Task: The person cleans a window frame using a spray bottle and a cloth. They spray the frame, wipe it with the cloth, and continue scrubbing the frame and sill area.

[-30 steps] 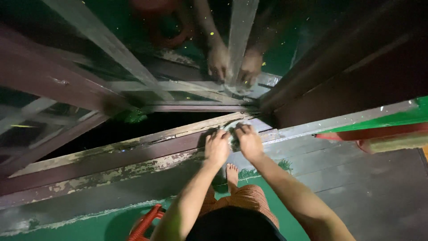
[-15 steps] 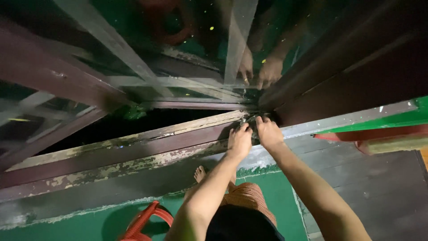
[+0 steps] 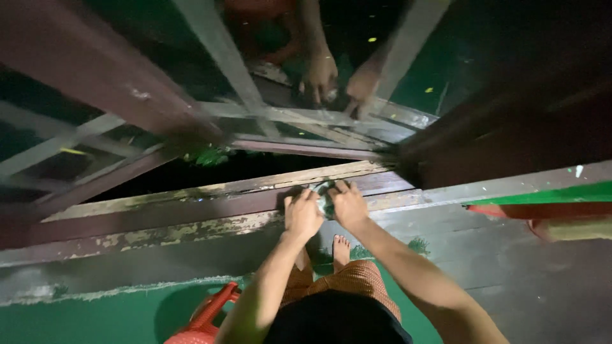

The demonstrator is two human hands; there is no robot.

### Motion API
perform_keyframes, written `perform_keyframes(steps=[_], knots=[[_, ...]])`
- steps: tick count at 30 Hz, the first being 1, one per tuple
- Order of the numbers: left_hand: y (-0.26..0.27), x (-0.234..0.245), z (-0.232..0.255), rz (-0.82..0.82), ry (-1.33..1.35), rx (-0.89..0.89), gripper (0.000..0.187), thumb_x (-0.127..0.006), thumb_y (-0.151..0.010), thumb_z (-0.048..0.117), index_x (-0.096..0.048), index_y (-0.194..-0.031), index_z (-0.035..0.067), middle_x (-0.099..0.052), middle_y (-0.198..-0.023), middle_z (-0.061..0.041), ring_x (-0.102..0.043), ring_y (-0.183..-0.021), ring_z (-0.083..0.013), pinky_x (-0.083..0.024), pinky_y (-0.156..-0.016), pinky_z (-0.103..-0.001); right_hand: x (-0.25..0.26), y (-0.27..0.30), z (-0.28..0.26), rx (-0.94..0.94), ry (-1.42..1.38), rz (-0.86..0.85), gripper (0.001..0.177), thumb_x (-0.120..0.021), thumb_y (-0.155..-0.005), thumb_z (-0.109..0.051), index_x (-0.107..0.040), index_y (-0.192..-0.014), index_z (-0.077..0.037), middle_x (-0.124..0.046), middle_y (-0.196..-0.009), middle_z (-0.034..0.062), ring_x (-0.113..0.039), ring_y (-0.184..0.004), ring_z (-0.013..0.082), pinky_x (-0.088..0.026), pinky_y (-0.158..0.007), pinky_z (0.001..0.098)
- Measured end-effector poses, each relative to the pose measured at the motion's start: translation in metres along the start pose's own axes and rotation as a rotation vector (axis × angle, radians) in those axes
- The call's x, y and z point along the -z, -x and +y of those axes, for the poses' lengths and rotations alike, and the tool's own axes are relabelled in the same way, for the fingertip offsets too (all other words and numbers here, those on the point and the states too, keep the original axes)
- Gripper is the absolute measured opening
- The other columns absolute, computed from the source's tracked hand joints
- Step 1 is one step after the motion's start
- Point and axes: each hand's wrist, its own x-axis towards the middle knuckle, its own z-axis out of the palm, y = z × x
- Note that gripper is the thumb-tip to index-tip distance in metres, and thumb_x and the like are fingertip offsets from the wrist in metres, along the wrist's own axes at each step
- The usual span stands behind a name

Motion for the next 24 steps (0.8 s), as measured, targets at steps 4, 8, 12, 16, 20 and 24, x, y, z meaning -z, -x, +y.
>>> perform_keyframes(steps=[4,8,12,16,20,24], knots=[[0.014,0.013,-0.032,0.057,-0.01,0.032,0.032,-0.069,-0.075,0.019,-0.07,-0.107,0.018,-0.067,-0.115,-0.002,-0.065,-0.109,-0.0285,-0.04,-0.095,-0.045,-0.017,-0.01,-0.03,0.074,-0.004,-0.002,0.027,-0.077,-0.077,-0.019,-0.072,-0.104,-0.02,-0.061,-0.119,0.0046,-0.064,-0.099,0.033,-0.059,-0.082,0.0371],[0.01,0.009,-0.03,0.064,-0.005,-0.038,0.033,-0.069,-0.076,0.017,-0.072,-0.108,0.019,-0.066,-0.11,0.0,-0.058,-0.113,-0.0251,-0.041,-0.094,-0.044,-0.012,-0.004,-0.018,0.082,0.01,0.015,0.029,-0.077,-0.074,-0.02,-0.071,-0.102,-0.02,-0.057,-0.115,0.0043,-0.062,-0.097,0.0339,-0.059,-0.08,0.0387],[-0.007,-0.001,0.014,0.125,-0.021,-0.164,0.028,-0.073,-0.073,0.02,-0.078,-0.101,0.022,-0.073,-0.102,0.0,-0.066,-0.098,-0.0241,-0.045,-0.086,-0.043,0.032,0.011,0.011,-0.003,0.008,0.016,0.021,-0.065,-0.087,-0.013,-0.073,-0.104,-0.021,-0.063,-0.114,0.0039,-0.068,-0.097,0.0303,-0.058,-0.081,0.0374],[-0.035,-0.059,0.07,0.153,0.03,-0.276,0.025,-0.071,-0.078,0.019,-0.079,-0.101,0.023,-0.075,-0.098,0.001,-0.072,-0.093,-0.0238,-0.054,-0.079,-0.038,0.023,0.03,0.086,-0.129,0.07,-0.004,0.025,-0.061,-0.091,-0.011,-0.073,-0.109,-0.023,-0.065,-0.114,0.002,-0.069,-0.099,0.028,-0.058,-0.084,0.0374],[-0.043,-0.056,0.102,-0.024,0.085,-0.307,0.044,-0.061,-0.086,0.012,-0.067,-0.129,0.012,-0.069,-0.125,-0.009,-0.067,-0.112,-0.0328,-0.05,-0.089,-0.048,0.039,0.041,0.107,-0.196,0.03,0.03,0.027,-0.059,-0.092,-0.011,-0.072,-0.114,-0.02,-0.063,-0.117,0.0054,-0.07,-0.096,0.0339,-0.057,-0.092,0.0425],[-0.026,-0.048,0.084,-0.016,0.09,-0.258,0.034,-0.058,-0.086,0.02,-0.07,-0.116,0.009,-0.071,-0.117,-0.012,-0.068,-0.109,-0.0338,-0.041,-0.093,-0.049,0.029,0.032,0.086,-0.185,-0.007,0.006,0.031,-0.055,-0.091,-0.006,-0.074,-0.111,-0.021,-0.065,-0.115,0.0042,-0.071,-0.101,0.0325,-0.06,-0.087,0.0391]])
